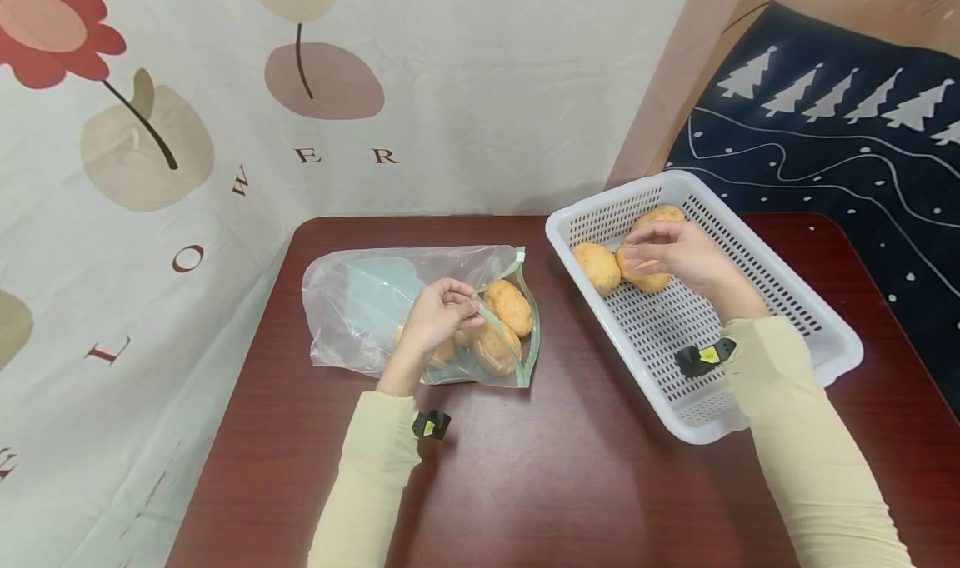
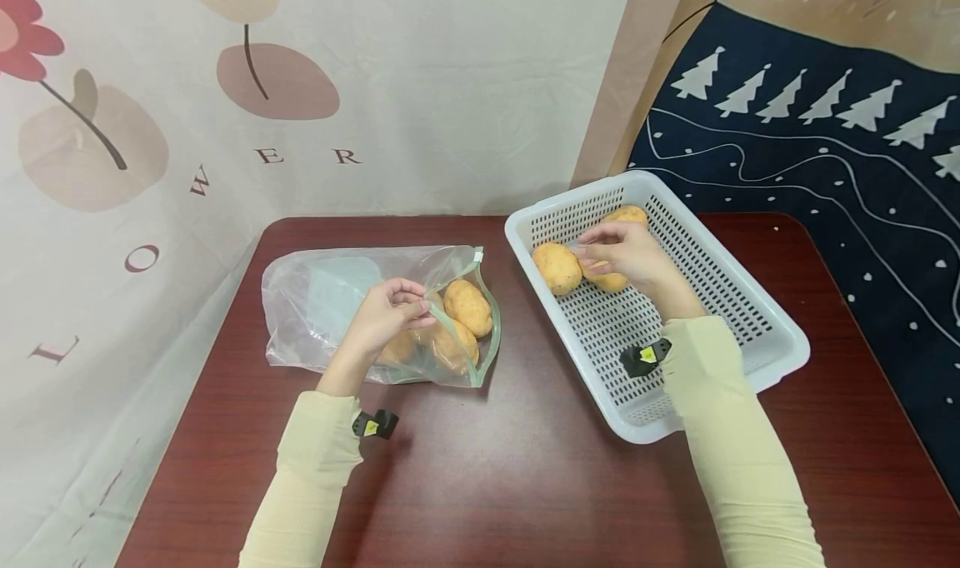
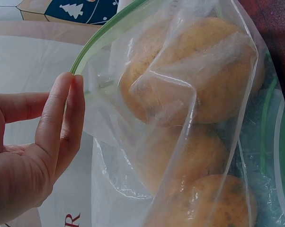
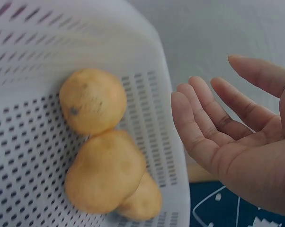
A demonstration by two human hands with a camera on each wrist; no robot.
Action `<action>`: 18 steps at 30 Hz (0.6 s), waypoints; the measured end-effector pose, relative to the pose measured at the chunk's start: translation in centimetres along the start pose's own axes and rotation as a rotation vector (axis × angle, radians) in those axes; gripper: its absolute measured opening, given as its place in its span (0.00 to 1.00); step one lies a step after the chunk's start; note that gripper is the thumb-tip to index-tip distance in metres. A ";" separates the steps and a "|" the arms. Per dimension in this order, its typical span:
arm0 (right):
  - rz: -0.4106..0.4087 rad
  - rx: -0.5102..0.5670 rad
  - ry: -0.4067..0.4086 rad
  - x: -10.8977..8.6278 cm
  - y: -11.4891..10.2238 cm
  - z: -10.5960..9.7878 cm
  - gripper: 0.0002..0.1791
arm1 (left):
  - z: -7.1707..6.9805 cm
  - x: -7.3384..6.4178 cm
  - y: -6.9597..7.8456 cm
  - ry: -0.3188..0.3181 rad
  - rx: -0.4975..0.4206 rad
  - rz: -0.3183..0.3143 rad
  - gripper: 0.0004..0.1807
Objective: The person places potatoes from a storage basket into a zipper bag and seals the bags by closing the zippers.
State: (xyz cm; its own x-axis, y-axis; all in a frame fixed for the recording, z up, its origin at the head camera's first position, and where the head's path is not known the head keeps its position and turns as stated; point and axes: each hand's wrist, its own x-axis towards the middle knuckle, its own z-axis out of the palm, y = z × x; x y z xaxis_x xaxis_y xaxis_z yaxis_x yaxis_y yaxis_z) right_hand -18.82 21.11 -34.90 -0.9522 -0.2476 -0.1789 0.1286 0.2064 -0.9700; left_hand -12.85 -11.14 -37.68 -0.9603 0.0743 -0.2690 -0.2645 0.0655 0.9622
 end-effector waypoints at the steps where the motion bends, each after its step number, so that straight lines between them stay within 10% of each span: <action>1: 0.007 -0.012 0.011 0.0 0.2 -0.2 0.13 | 0.0 0.0 0.0 0.000 0.001 -0.001 0.09; 18: 0.125 -0.108 0.078 0.2 4.0 -3.6 0.22 | 0.0 0.1 -0.1 -0.005 0.015 -0.007 0.10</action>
State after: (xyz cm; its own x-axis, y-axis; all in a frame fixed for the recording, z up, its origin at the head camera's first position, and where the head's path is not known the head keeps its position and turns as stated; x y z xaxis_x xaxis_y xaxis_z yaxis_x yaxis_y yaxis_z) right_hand -19.50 25.32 -38.27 -0.9498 -0.1403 -0.2797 0.2208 0.3329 -0.9168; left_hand -12.94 -11.15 -37.76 -0.9580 0.0790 -0.2757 -0.2696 0.0807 0.9596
